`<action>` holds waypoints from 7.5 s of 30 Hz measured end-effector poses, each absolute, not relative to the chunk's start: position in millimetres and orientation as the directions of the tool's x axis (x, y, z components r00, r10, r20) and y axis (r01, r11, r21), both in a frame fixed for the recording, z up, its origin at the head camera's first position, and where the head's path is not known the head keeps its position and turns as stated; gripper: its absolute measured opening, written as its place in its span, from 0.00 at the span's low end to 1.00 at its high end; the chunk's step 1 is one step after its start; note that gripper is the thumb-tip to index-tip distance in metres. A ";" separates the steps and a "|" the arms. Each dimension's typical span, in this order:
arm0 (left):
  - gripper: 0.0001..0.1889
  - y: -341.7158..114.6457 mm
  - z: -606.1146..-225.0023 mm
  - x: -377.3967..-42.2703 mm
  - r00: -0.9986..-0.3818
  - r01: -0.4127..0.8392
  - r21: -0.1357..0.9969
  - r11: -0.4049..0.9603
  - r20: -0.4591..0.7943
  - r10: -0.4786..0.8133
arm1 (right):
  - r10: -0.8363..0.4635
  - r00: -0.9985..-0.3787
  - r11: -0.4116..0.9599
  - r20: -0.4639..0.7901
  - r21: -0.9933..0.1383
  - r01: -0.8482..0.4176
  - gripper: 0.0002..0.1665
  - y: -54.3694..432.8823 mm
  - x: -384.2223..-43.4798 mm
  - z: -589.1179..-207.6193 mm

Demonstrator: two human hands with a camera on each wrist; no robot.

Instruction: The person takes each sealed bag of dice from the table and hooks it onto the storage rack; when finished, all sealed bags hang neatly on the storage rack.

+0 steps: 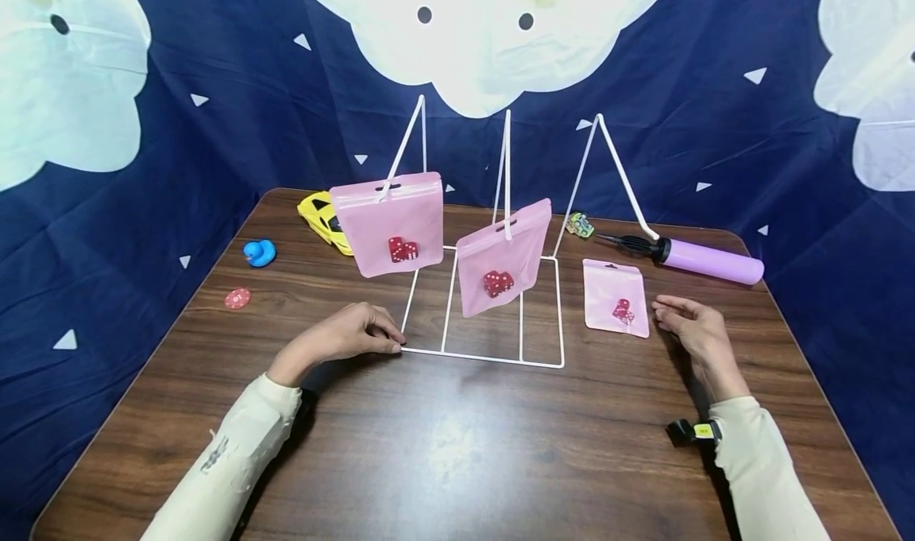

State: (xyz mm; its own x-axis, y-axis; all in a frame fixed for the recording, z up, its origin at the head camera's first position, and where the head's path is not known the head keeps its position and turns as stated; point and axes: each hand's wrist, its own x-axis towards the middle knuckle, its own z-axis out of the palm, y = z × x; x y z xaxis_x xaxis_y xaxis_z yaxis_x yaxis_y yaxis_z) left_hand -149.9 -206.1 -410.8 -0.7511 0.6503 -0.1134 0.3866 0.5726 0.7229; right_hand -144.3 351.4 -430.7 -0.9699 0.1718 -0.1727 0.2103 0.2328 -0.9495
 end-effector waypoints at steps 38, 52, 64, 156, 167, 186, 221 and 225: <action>0.07 -206.9 -412.6 -151.4 -0.739 0.405 0.721 0.563 -0.104 0.666 | 0.195 -0.979 0.439 -0.061 -0.887 0.143 0.21 327.4 -152.5 -433.9; 0.07 -205.8 -410.9 -149.3 -0.743 0.382 0.734 0.562 -0.118 0.659 | 0.230 -0.972 0.581 -0.041 -0.795 0.171 0.18 322.1 -150.1 -433.8; 0.07 -205.4 -411.7 -150.7 -0.742 0.381 0.734 0.563 -0.120 0.659 | 0.229 -0.973 0.554 0.002 -0.822 0.129 0.15 319.1 -149.1 -435.1; 0.08 -204.8 -412.2 -149.8 -0.750 0.387 0.723 0.572 -0.114 0.652 | 0.445 -0.810 -0.454 0.382 -0.684 -0.571 0.08 314.0 -130.5 -397.9; 0.08 -206.4 -411.7 -151.4 -0.750 0.377 0.725 0.576 -0.125 0.649 | 0.478 -0.761 -0.578 0.437 -0.496 -0.648 0.08 302.5 -119.7 -376.1; 0.08 -206.9 -411.8 -151.7 -0.744 0.383 0.726 0.572 -0.124 0.656 | 0.526 -0.728 -0.653 0.440 -0.339 -0.677 0.08 308.9 -94.7 -351.5; 0.09 -207.1 -411.6 -150.6 -0.749 0.363 0.732 0.576 -0.139 0.648 | 0.477 -0.750 -0.644 0.458 -0.398 -0.653 0.08 242.6 -72.9 -358.3; 0.09 -207.3 -411.2 -150.1 -0.749 0.359 0.734 0.576 -0.142 0.647 | 0.481 -0.744 -0.622 0.464 -0.417 -0.662 0.08 239.5 -72.6 -358.3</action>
State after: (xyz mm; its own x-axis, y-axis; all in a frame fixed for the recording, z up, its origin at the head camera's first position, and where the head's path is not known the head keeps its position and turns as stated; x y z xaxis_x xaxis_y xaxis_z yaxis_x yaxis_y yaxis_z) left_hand -150.1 -207.3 -411.2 -0.7491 0.6471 -0.1416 0.3592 0.5764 0.7340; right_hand -72.6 239.5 -358.3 -0.7440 0.4808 0.4640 -0.6624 -0.6224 -0.4170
